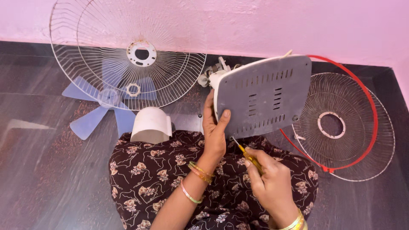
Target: The person disassembles an electric fan by removing screws from the motor housing and base using a screwdriver. They separate the motor assembly from the base and set aside the fan blades and cage.
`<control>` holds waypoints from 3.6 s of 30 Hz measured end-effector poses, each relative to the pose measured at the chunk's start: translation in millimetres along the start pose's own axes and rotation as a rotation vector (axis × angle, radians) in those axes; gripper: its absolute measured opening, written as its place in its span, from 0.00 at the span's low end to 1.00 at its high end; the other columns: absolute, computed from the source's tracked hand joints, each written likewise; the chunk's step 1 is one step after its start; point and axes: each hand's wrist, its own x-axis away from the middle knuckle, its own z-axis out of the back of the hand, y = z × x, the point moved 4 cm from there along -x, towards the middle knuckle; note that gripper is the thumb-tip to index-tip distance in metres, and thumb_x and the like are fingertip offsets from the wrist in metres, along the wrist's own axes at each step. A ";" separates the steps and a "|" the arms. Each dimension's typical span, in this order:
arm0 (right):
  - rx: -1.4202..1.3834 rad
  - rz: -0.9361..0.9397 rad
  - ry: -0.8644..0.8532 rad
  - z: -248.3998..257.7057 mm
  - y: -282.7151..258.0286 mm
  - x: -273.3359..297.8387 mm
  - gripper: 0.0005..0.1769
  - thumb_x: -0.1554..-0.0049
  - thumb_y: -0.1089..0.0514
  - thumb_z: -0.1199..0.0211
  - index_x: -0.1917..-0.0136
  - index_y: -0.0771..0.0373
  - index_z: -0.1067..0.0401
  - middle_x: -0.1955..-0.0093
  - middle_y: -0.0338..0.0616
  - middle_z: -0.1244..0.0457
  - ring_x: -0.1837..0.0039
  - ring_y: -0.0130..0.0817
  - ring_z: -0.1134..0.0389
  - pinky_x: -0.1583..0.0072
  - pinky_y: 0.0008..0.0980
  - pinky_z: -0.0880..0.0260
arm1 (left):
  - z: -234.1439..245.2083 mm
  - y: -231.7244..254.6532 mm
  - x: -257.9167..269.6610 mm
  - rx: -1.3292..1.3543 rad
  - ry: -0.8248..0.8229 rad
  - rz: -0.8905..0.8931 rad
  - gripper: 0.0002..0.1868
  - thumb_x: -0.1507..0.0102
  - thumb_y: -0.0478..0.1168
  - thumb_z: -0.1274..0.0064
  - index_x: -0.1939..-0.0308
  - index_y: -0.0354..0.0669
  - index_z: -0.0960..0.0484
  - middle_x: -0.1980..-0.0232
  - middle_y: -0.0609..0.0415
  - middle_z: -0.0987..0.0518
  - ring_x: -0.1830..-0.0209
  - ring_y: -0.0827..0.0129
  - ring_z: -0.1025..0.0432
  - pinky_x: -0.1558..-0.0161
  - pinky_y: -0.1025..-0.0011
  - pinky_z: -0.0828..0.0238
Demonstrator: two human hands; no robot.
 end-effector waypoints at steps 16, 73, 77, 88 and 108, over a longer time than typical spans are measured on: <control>-0.109 -0.087 0.005 -29.0 36.7 40.2 0.17 0.46 0.64 0.36 0.42 0.64 0.25 0.54 0.51 0.28 0.59 0.37 0.25 0.57 0.32 0.27 | 33.2 -38.2 48.1 0.072 0.091 0.173 0.27 0.32 0.43 0.43 0.33 0.41 0.33 0.39 0.54 0.27 0.37 0.69 0.35 0.32 0.69 0.42; -0.348 -0.044 0.071 6.6 27.0 14.9 0.19 0.36 0.66 0.46 0.35 0.59 0.23 0.53 0.38 0.37 0.62 0.20 0.38 0.58 0.21 0.36 | -0.4 34.9 6.6 -0.427 -0.291 0.103 0.22 0.28 0.36 0.54 0.29 0.46 0.25 0.26 0.49 0.35 0.24 0.62 0.38 0.23 0.65 0.47; -0.112 0.074 0.165 -21.8 22.2 -6.0 0.18 0.41 0.61 0.36 0.37 0.62 0.25 0.47 0.47 0.37 0.62 0.28 0.36 0.60 0.27 0.34 | -0.7 31.8 6.5 -0.363 -0.265 0.113 0.22 0.29 0.33 0.53 0.29 0.44 0.25 0.25 0.50 0.36 0.23 0.62 0.40 0.22 0.65 0.47; 0.163 0.350 0.326 -59.1 25.1 -31.5 0.14 0.45 0.62 0.29 0.46 0.63 0.27 0.48 0.53 0.36 0.54 0.50 0.29 0.55 0.39 0.28 | 4.1 25.3 6.9 -0.233 -0.241 0.150 0.24 0.31 0.29 0.55 0.30 0.41 0.24 0.25 0.51 0.38 0.24 0.63 0.39 0.23 0.67 0.45; -0.236 0.153 0.176 -47.2 52.7 -30.5 0.22 0.45 0.70 0.37 0.36 0.63 0.28 0.42 0.48 0.38 0.53 0.29 0.29 0.51 0.27 0.29 | -2.9 42.2 4.6 -0.336 -0.444 0.194 0.47 0.44 0.21 0.55 0.21 0.51 0.39 0.20 0.50 0.49 0.20 0.59 0.45 0.31 0.69 0.35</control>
